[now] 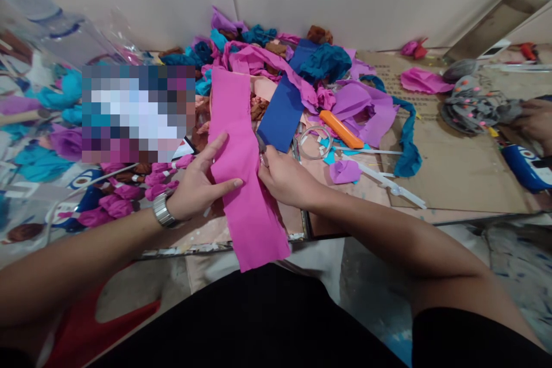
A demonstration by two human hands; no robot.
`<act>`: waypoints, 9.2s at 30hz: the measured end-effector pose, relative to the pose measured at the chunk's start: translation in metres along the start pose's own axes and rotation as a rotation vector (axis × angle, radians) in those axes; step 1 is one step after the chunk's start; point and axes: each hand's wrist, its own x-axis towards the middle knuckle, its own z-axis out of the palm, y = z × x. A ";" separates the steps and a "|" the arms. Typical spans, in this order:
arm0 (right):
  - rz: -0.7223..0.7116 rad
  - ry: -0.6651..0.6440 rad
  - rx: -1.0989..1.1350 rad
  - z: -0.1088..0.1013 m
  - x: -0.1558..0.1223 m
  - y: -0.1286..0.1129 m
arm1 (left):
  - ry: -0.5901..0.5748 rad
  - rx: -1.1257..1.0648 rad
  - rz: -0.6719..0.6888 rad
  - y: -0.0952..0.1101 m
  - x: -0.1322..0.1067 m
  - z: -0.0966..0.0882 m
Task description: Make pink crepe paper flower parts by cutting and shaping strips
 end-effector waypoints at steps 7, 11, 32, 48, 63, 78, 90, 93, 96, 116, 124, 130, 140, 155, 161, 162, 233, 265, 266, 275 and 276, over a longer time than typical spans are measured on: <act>-0.006 -0.003 0.042 -0.001 0.000 0.001 | -0.050 -0.049 0.137 0.009 0.002 -0.001; -0.020 -0.010 0.078 0.000 0.000 0.001 | -0.039 -0.146 0.095 0.009 0.004 0.000; -0.033 -0.003 0.139 0.006 0.002 0.004 | 0.009 -0.246 -0.014 0.000 0.002 0.010; -0.067 0.018 0.159 0.006 0.002 0.005 | 0.017 -0.212 0.007 0.000 0.002 0.008; -0.013 0.006 0.151 0.006 0.002 0.005 | -0.062 -0.137 0.040 0.004 0.000 0.006; -0.048 0.018 0.166 0.009 0.004 0.007 | -0.078 -0.104 0.127 0.003 0.001 0.003; -0.144 0.014 0.195 0.010 0.000 0.006 | 0.067 -0.307 -0.077 -0.004 0.015 0.003; -0.161 0.024 0.231 0.009 0.000 0.005 | 0.049 -0.318 -0.123 -0.002 0.014 0.003; -0.162 0.036 0.245 0.009 0.001 0.005 | 0.042 -0.303 -0.123 0.002 0.013 0.003; -0.089 -0.001 0.194 0.007 0.002 0.005 | 0.017 -0.374 -0.107 -0.001 0.012 0.002; -0.025 0.010 0.201 0.007 0.004 0.005 | -0.033 -0.385 -0.078 0.004 0.010 0.004; -0.004 0.029 0.238 0.008 0.004 0.006 | -0.065 -0.325 -0.076 0.005 0.007 0.004; -0.093 0.040 0.266 0.010 0.005 0.006 | -0.071 -0.272 -0.037 0.008 0.006 0.006; -0.042 0.039 0.292 0.010 0.005 0.006 | -0.060 -0.241 -0.016 0.004 0.005 0.004; -0.050 0.029 0.271 0.009 0.004 0.006 | -0.083 -0.276 -0.023 0.005 0.006 0.005; -0.051 0.029 0.260 0.009 0.004 0.006 | -0.082 -0.274 -0.021 0.006 0.006 0.005; 0.016 0.061 0.209 0.008 0.007 0.011 | -0.187 -0.159 0.051 0.004 0.004 0.002; 0.050 0.139 0.130 0.004 0.011 0.016 | -0.185 -0.168 0.023 0.009 0.002 0.002; 0.062 0.147 0.129 0.003 0.012 0.017 | -0.178 -0.180 0.016 0.009 0.002 0.002; 0.150 0.294 -0.123 -0.033 0.033 0.053 | -0.054 -0.333 -0.100 -0.001 0.003 0.005; 0.170 0.294 -0.155 -0.036 0.036 0.058 | -0.042 -0.348 -0.103 -0.001 0.004 0.006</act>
